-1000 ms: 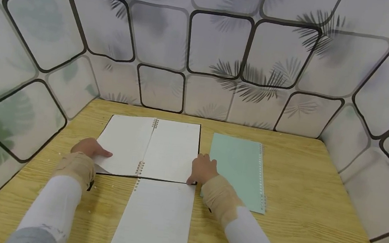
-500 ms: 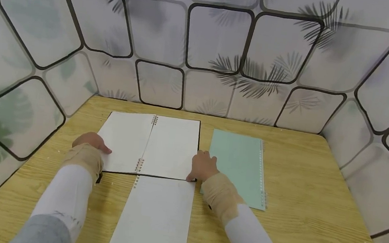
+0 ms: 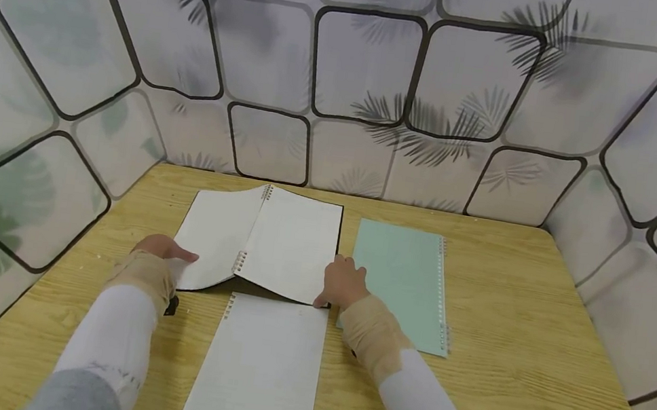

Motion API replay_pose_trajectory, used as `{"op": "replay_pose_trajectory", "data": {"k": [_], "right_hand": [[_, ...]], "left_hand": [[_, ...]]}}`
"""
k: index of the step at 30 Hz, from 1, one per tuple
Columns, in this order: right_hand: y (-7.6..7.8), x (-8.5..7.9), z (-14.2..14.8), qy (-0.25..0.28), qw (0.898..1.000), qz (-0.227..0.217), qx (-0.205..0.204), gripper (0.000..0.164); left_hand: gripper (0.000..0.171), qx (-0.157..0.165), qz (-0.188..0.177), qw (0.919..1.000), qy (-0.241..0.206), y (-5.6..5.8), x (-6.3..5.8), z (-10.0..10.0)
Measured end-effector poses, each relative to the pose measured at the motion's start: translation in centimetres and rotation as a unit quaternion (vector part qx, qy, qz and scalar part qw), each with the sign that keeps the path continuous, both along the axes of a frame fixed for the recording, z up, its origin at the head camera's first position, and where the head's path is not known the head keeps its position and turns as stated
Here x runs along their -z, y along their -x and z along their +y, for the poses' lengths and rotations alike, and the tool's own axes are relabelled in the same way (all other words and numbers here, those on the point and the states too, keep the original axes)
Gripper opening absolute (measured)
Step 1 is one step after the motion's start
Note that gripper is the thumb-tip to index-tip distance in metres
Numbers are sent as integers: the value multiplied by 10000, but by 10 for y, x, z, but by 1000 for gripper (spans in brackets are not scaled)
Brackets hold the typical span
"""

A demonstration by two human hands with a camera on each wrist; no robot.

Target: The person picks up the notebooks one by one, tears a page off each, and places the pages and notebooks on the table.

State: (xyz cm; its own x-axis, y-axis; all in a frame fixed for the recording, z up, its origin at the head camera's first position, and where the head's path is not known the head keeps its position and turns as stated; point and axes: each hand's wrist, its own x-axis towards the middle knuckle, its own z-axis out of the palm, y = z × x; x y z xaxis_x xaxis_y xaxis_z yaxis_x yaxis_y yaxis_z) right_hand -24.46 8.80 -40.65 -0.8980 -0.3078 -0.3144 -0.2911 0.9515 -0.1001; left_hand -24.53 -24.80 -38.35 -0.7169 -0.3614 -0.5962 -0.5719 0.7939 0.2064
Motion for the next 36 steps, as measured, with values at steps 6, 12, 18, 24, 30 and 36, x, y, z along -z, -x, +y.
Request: {"op": "replay_pose_trajectory", "data": {"k": [6,12,18,24,30,36], "right_hand": [[0,3,1,-5,10000,15,-21,46],[2,5,6,-136,9997,102,-163,43],[2,2,7,2,9998,123,-180,36],[0,0,6,172,9995,197,-177,35],[0,0,6,227,9995,186,-93,35],[1,2,7,245,9994,191,-135,33]], "left_hand": [[83,-606,661,9958,168,0,1,-11],[39,-387,1159,9922,240,5,-9,-21],[36,-159,1681,9854,193,7,-30,-17],[47,327,2346,9713,210,1,-61,2],[54,618,2973,9527,-104,-7,-81,30],[55,954,3292,9387,-364,-10,-89,56]]}}
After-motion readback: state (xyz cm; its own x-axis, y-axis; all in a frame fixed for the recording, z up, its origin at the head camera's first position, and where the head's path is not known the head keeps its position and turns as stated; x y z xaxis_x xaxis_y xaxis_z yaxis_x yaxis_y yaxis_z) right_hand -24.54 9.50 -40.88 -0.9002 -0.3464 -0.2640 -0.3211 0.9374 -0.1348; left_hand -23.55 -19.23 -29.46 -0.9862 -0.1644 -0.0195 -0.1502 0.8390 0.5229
